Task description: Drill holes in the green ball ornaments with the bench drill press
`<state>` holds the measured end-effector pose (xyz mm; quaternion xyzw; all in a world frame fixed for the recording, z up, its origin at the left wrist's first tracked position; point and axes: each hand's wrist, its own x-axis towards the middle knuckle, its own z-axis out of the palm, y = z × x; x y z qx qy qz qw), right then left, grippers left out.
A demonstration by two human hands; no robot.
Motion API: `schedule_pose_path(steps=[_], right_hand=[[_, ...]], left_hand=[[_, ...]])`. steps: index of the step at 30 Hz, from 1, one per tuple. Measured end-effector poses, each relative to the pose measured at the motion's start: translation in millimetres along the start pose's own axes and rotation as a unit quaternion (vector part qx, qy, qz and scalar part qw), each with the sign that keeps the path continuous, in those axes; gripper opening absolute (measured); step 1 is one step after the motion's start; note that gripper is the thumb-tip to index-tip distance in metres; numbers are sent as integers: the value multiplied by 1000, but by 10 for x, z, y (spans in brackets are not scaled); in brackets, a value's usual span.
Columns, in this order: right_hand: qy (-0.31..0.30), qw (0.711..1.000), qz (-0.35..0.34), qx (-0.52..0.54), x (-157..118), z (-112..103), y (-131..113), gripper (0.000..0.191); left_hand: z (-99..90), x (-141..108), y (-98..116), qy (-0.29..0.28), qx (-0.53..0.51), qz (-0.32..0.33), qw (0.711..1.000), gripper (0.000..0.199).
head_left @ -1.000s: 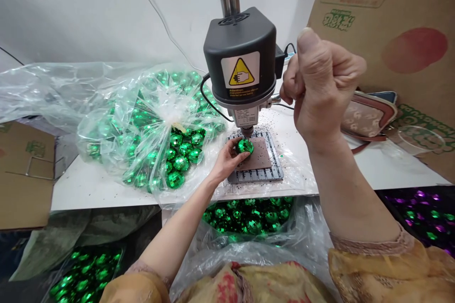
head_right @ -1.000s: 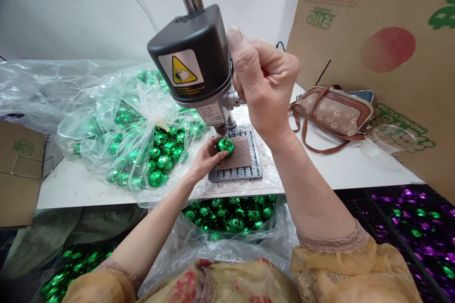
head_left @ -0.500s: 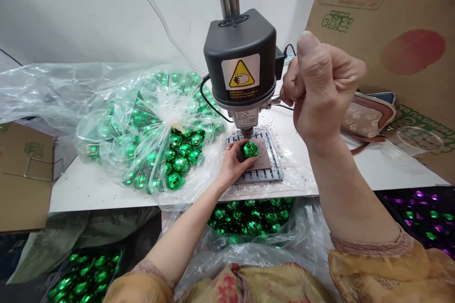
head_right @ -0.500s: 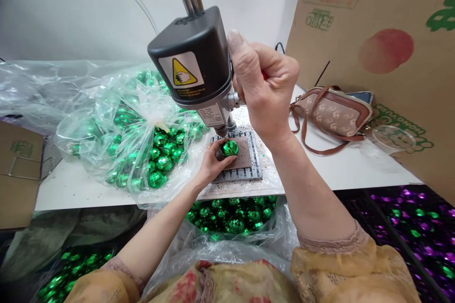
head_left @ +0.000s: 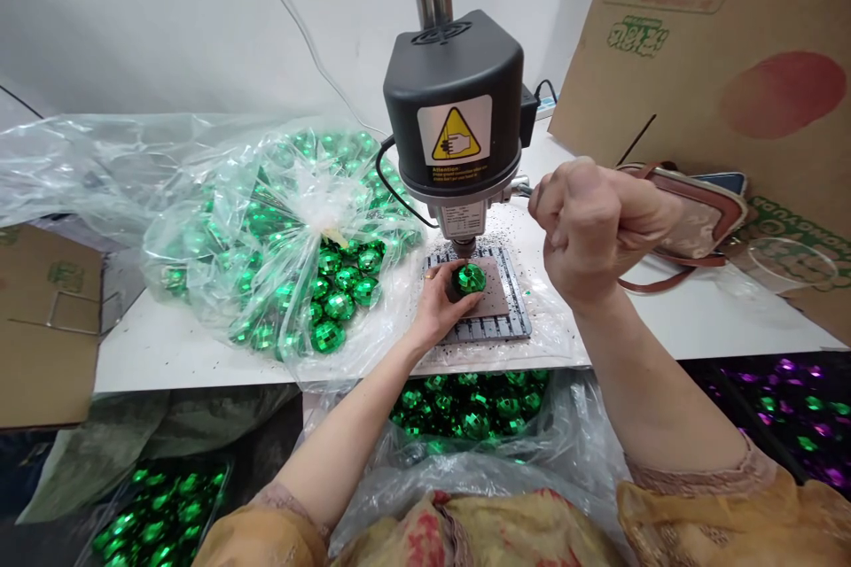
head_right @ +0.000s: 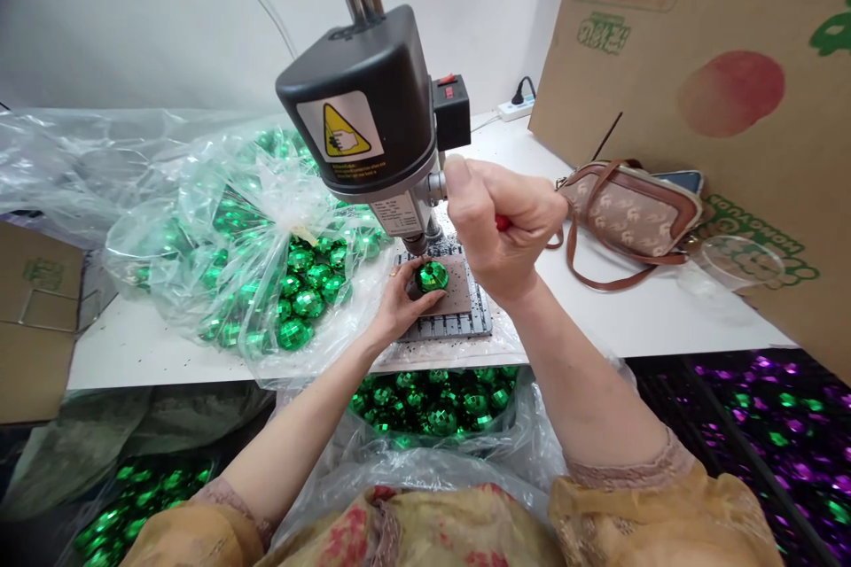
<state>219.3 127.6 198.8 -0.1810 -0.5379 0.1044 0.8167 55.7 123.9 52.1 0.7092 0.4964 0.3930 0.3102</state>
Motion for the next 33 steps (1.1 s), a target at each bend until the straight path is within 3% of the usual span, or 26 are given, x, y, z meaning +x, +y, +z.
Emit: schedule_pose_path(steps=[33], right_hand=[[-61, 982, -178, 28, -207, -173, 233, 46]], left_hand=[[5, -5, -40, 0, -6, 25, 1000, 52]])
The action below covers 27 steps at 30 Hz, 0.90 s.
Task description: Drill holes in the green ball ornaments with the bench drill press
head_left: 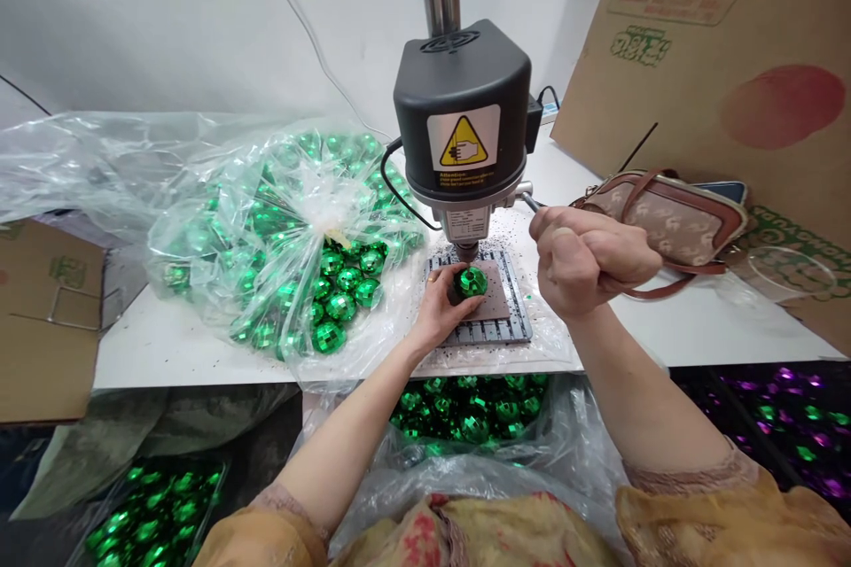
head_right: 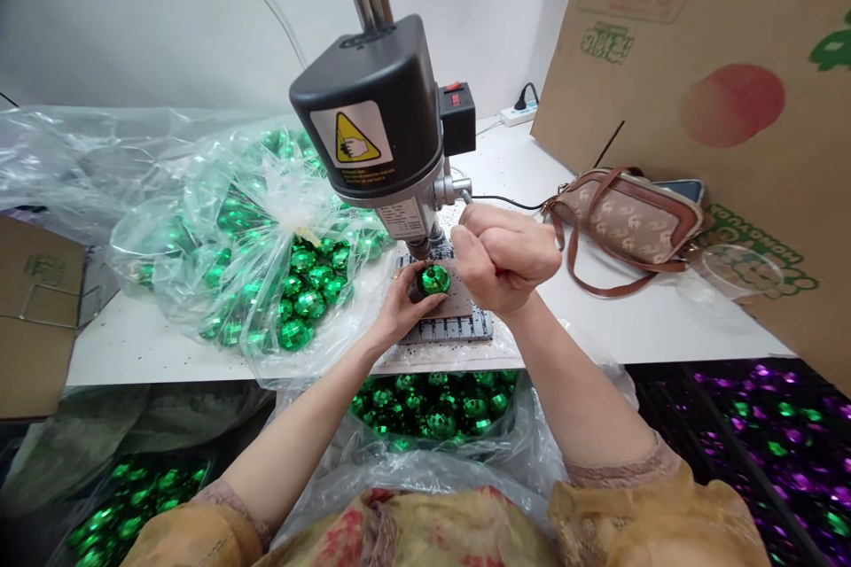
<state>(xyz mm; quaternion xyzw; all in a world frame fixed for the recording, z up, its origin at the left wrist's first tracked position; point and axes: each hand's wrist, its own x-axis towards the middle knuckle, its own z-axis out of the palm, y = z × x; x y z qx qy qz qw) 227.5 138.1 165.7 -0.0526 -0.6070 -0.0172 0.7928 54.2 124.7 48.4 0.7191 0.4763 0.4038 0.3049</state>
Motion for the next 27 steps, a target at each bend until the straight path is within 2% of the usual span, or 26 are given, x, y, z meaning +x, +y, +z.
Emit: schedule_pose_path(steps=[5, 10, 14, 16, 17, 19, 21, 22, 24, 25, 27], right_hand=[[-12, 1000, 13, -1, -26, 3, -75, 47], [45, 984, 173, -12, 397, 151, -143, 52], [38, 974, 223, 8, 695, 239, -68, 51], [42, 973, 227, 18, 732, 246, -15, 55], [46, 974, 222, 23, 731, 244, 7, 56], [56, 977, 205, 26, 709, 235, 36, 55], [65, 978, 195, 20, 686, 230, 43, 52], [69, 979, 193, 14, 678, 230, 40, 51], [78, 978, 192, 6, 669, 237, 28, 49], [79, 978, 191, 3, 668, 242, 22, 49], [86, 979, 184, 0, 667, 256, 13, 48]], left_hand=[[2, -3, -6, 6, -2, -3, 1000, 52], [34, 2, 23, 18, -26, -34, 999, 54], [2, -159, 159, 93, -4, -55, 994, 47], [-67, -389, 236, 99, 48, -24, 994, 45], [-111, -544, 264, 72, 76, 4, 994, 44], [-201, -906, 286, -32, 142, 77, 986, 45], [-291, -1263, 259, -136, 230, 153, 951, 53], [-341, -1407, 234, -165, 265, 188, 931, 57], [-469, -1564, 173, -160, 289, 242, 912, 55], [-553, -1562, 144, -129, 276, 255, 918, 46], [-761, -1395, 86, -23, 243, 235, 941, 24]])
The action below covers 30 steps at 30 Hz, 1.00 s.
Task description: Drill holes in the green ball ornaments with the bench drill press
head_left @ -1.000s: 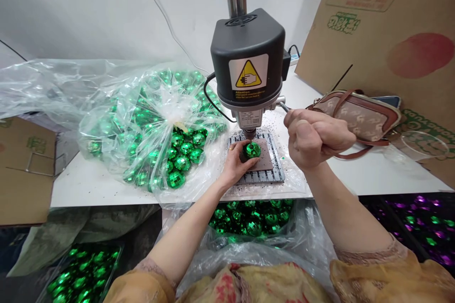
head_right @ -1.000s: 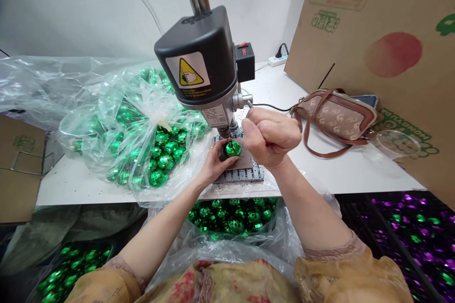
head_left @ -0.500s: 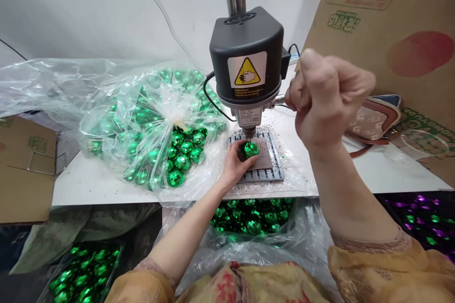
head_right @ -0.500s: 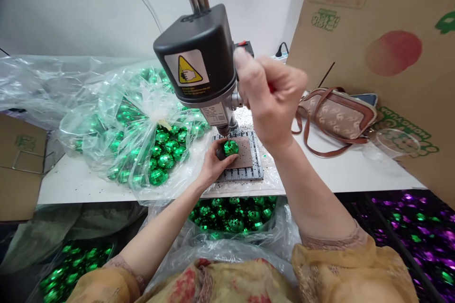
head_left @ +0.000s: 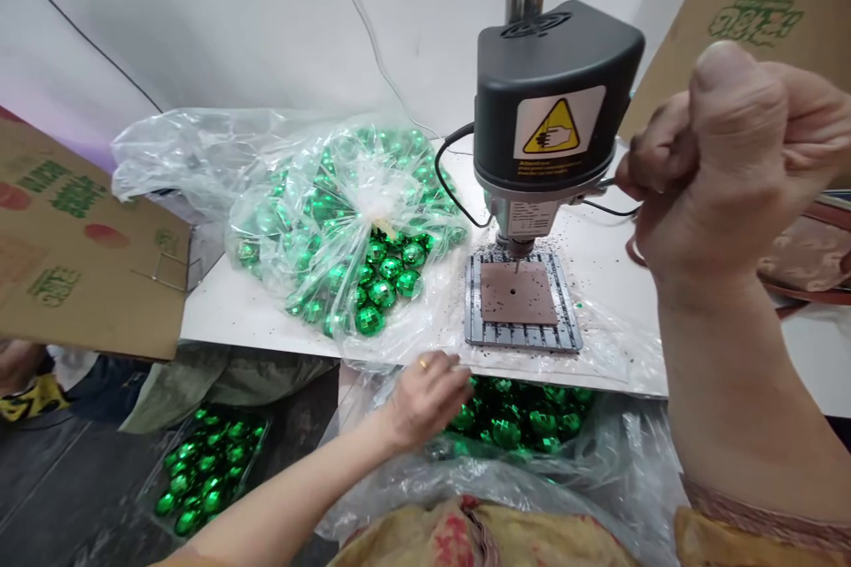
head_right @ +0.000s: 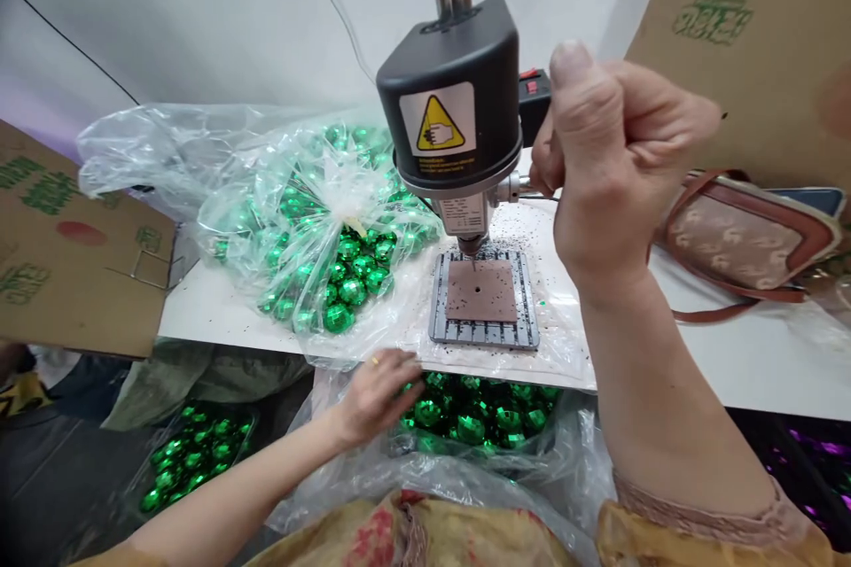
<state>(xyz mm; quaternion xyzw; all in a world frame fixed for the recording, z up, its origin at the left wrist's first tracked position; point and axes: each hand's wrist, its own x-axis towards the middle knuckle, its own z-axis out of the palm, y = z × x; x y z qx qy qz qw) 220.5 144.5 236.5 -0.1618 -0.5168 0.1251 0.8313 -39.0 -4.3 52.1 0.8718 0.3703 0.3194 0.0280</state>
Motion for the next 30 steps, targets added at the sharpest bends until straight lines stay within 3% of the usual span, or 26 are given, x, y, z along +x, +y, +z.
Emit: schedule_pose_path(steps=[2, 3, 4, 6, 9, 11, 15, 18, 20, 22, 24, 26, 28, 30], right_hand=[[5, 1000, -6, 2, -4, 12, -5, 48], [7, 1000, -4, 0, -7, 16, -9, 48], [7, 1000, 0, -2, -9, 20, -14, 48], [7, 1000, 11, -10, -16, 23, -33, 48], [4, 999, 25, -22, -26, 28, -65, 48], [4, 999, 28, -26, -28, 32, -74, 48], [3, 1000, 14, -12, -22, 26, -50, 49], [5, 1000, 13, -4, -17, 10, -27, 48], [5, 1000, 14, -3, -15, 1, -19, 46], [5, 1000, 13, -2, -14, -3, -15, 46], [1, 1000, 10, 4, -14, -4, -13, 47], [-1, 1000, 14, 8, -16, -3, -12, 48], [-2, 1000, 16, 15, -17, -1, -10, 48], [-3, 1000, 14, 25, -15, 1, -9, 48]], left_hand=[[-146, 221, -303, 91, 22, -107, 990, 24], [-205, 349, -469, 110, 50, -167, 979, 26], [-248, 472, -631, 100, 76, -216, 968, 28], [-279, 668, -908, 24, 111, -267, 957, 31], [-223, 795, -1135, -80, 132, -274, 949, 30], [-179, 803, -1177, -87, 133, -277, 948, 31], [-194, 794, -1171, -23, 66, -307, 949, 33], [-255, 839, -1122, 80, -82, -348, 930, 29], [-275, 900, -1037, 160, -235, -374, 883, 36], [-261, 981, -907, 204, -386, -388, 812, 43], [-219, 1070, -753, 193, -497, -399, 746, 46], [-163, 1146, -598, 165, -557, -406, 705, 45], [-105, 1183, -447, 173, -553, -400, 710, 44], [-38, 1161, -297, 225, -461, -377, 771, 45]])
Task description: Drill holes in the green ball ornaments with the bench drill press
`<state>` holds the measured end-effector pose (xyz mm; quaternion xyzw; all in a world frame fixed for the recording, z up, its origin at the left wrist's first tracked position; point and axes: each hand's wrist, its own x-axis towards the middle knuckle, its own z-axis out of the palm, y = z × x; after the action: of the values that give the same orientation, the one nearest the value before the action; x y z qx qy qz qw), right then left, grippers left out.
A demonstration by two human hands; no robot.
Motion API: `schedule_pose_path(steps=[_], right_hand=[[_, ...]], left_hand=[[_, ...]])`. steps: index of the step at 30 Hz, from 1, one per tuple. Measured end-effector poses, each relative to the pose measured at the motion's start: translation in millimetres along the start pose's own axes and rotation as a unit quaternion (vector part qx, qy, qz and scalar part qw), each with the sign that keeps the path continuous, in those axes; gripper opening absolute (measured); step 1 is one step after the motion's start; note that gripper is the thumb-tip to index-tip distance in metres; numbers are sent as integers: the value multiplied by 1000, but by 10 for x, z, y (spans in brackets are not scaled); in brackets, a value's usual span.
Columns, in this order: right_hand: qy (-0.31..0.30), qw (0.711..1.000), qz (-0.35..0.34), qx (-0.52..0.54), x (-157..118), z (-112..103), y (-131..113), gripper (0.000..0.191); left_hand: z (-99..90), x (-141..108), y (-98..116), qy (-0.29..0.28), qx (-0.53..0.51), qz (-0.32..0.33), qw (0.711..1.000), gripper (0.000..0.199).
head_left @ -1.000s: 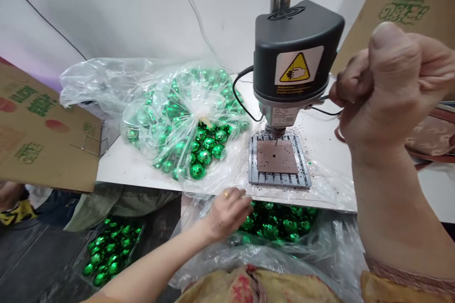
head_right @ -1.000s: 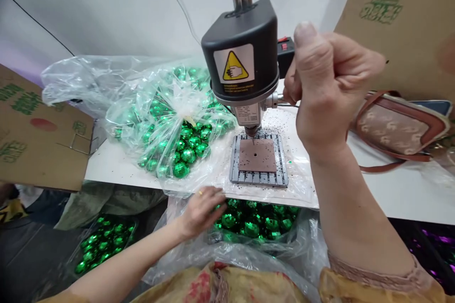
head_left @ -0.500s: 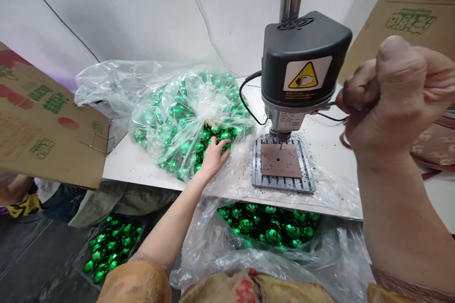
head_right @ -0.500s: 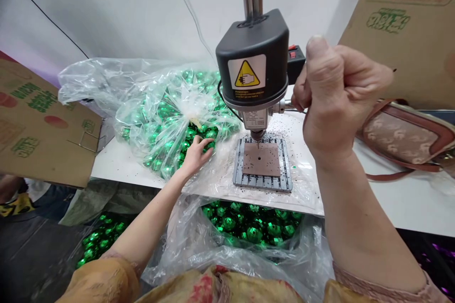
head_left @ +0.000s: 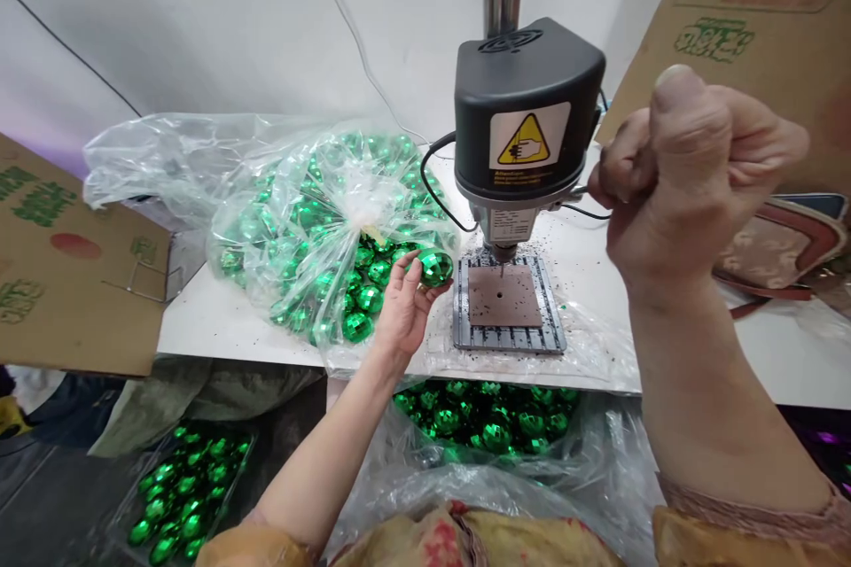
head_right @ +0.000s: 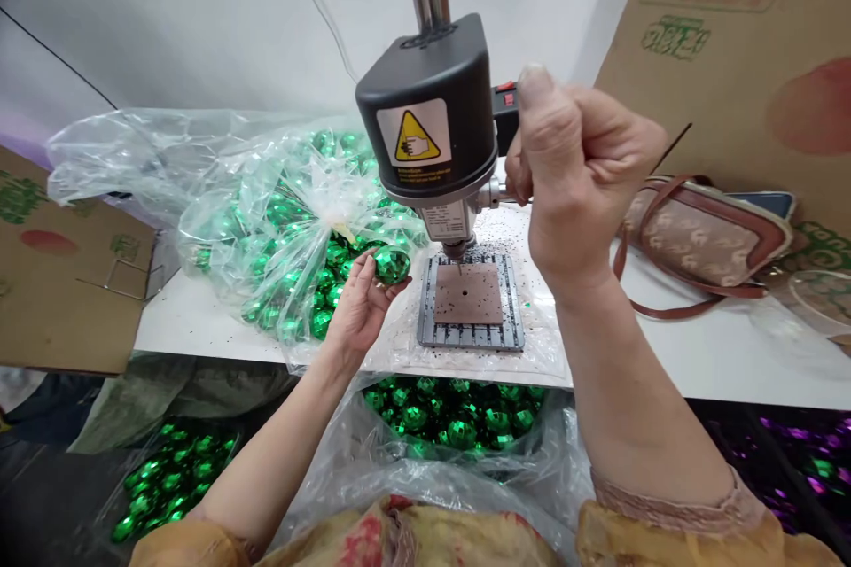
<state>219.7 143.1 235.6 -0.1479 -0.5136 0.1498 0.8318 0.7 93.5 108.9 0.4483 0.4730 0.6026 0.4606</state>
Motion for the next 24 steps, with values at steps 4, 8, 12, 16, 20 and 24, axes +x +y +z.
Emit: schedule_pose_path(steps=[4, 8, 12, 16, 20, 24], right_hand=[[-9, 1000, -8, 10, 7, 9, 0, 51], [-7, 1000, -8, 16, 10, 17, -11, 53], [-10, 1000, 4, 3, 8, 20, -28, 54], [-12, 1000, 0, 15, 4, 27, -34, 54], [-12, 1000, -4, -1, -4, 39, -50, 56], [-16, 1000, 4, 4, -7, 43, -70, 55]], left_hand=[[147, -292, -191, -7, 179, 183, 967, 43], [289, -301, -480, -90, 121, 74, 986, 50], [347, -44, -641, -67, 60, 3, 996, 61], [366, 114, -705, -73, 36, 11, 997, 63], [397, 151, -761, -102, 30, 11, 994, 63], [404, 196, -788, -134, 66, 34, 988, 60]])
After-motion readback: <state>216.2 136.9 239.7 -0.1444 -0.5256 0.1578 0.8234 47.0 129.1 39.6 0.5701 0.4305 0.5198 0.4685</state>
